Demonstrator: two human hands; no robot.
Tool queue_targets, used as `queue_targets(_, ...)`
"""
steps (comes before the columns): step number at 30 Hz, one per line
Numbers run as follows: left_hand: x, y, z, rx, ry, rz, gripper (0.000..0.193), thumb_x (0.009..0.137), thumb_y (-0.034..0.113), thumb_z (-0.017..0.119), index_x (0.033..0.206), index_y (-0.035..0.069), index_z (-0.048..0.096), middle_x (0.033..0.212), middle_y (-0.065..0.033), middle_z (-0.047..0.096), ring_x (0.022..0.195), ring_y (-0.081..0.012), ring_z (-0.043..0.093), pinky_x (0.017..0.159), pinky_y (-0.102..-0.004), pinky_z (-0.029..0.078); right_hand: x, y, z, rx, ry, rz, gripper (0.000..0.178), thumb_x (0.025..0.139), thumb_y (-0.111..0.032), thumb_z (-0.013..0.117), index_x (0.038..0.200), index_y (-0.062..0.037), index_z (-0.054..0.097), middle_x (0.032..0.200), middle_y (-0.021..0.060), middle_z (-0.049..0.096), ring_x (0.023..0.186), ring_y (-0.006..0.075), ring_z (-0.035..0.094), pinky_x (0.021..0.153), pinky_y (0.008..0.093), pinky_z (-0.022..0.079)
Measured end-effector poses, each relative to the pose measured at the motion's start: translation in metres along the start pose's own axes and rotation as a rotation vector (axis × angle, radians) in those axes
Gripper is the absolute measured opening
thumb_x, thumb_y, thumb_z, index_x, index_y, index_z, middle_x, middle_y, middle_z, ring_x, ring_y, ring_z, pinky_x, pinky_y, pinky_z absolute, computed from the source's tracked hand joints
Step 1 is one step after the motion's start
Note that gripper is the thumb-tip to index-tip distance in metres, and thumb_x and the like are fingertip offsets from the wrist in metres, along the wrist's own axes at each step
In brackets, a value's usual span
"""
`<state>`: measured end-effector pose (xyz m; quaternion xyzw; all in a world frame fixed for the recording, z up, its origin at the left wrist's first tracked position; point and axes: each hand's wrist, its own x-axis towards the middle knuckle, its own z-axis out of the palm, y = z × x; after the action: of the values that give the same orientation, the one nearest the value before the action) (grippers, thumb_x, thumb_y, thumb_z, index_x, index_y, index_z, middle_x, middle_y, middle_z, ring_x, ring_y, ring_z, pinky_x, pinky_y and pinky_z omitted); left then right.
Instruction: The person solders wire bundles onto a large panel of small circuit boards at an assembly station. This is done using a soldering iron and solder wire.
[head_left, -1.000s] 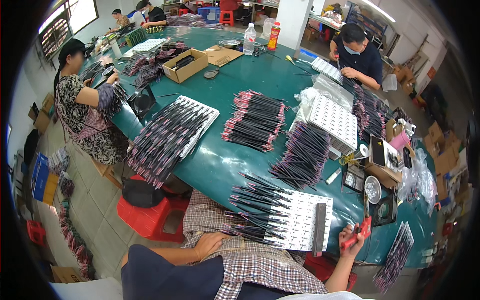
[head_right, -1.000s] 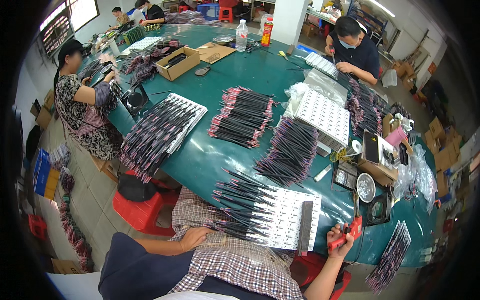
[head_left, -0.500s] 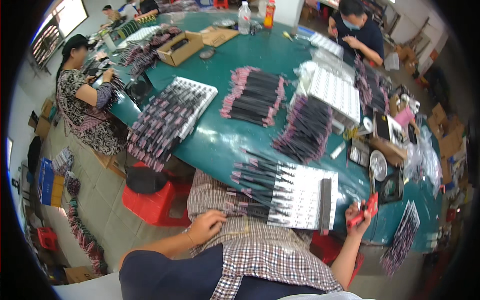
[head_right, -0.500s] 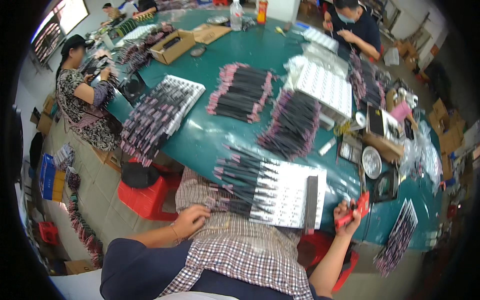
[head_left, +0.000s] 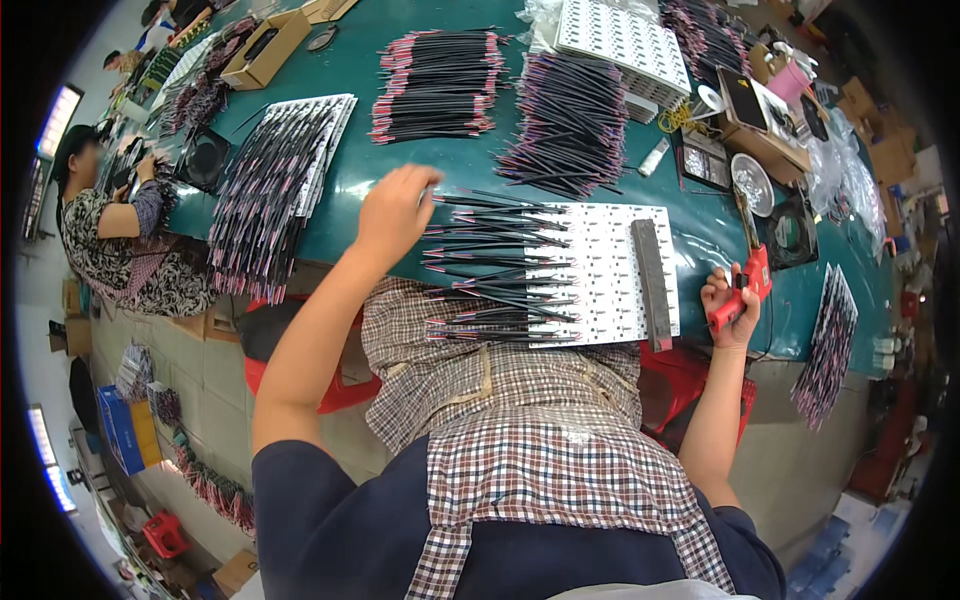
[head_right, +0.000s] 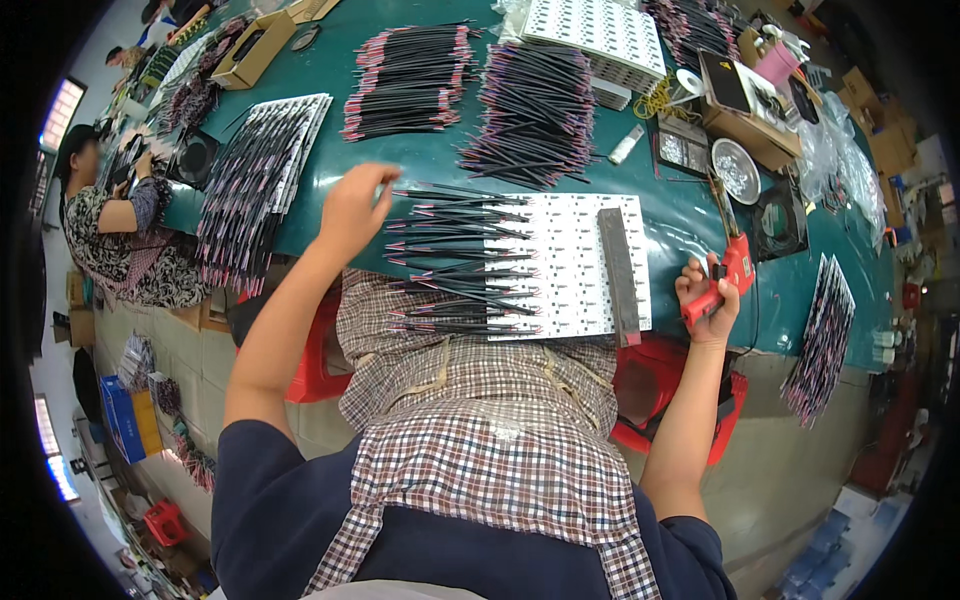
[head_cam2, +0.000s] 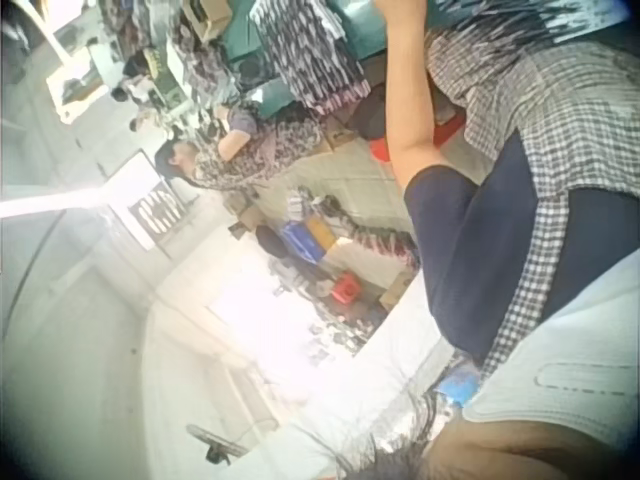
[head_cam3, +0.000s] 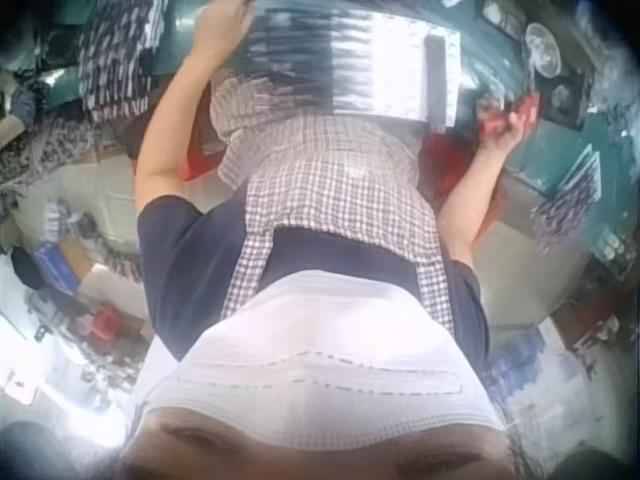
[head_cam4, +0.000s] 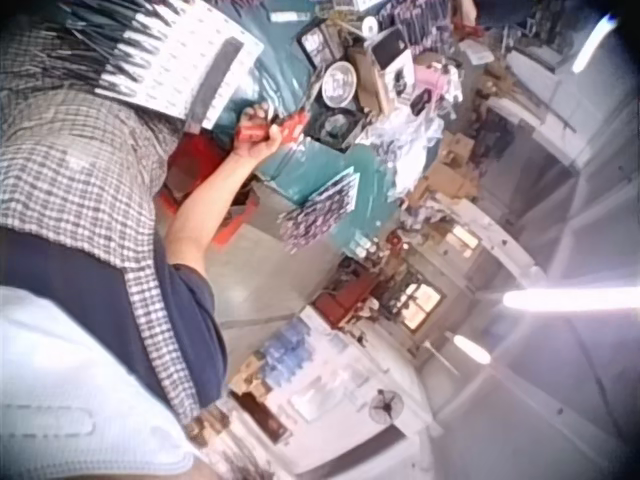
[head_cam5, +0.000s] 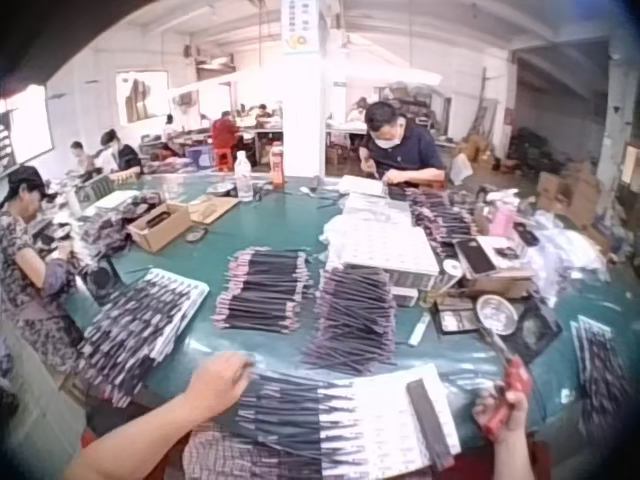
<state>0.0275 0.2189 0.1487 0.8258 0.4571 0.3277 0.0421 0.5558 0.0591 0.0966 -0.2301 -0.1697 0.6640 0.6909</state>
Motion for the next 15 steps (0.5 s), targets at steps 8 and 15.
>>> queue_targets(8, 0.09, 0.035, 0.057, -0.039, -0.003, 0.222, 0.02, 0.078, 0.005, 0.067, 0.098, 0.009, 0.065, 0.092, -0.0091, 0.067, 0.09, -0.0301, 0.066, 0.078, -0.0407, 0.053, -0.003, 0.003, 0.004, -0.019, 0.051, -0.067, 0.047, 0.079, -0.018, 0.07, 0.123, -0.0043, 0.063, 0.109, 0.0135, 0.052, 0.095, 0.0187, 0.053, 0.09, 0.0344, 0.046)
queue_targets(15, 0.098, 0.077, 0.112, 0.141, -0.181, 0.462, 0.025, 0.07, 0.01, 0.071, 0.093, 0.01, 0.06, 0.088, -0.0051, 0.056, 0.086, -0.0255, 0.059, 0.073, -0.0384, 0.048, -0.001, 0.004, 0.006, 0.001, 0.013, -0.028, 0.045, 0.076, -0.02, 0.07, 0.119, -0.0057, 0.066, 0.108, 0.0139, 0.059, 0.092, 0.0194, 0.056, 0.088, 0.0349, 0.047)
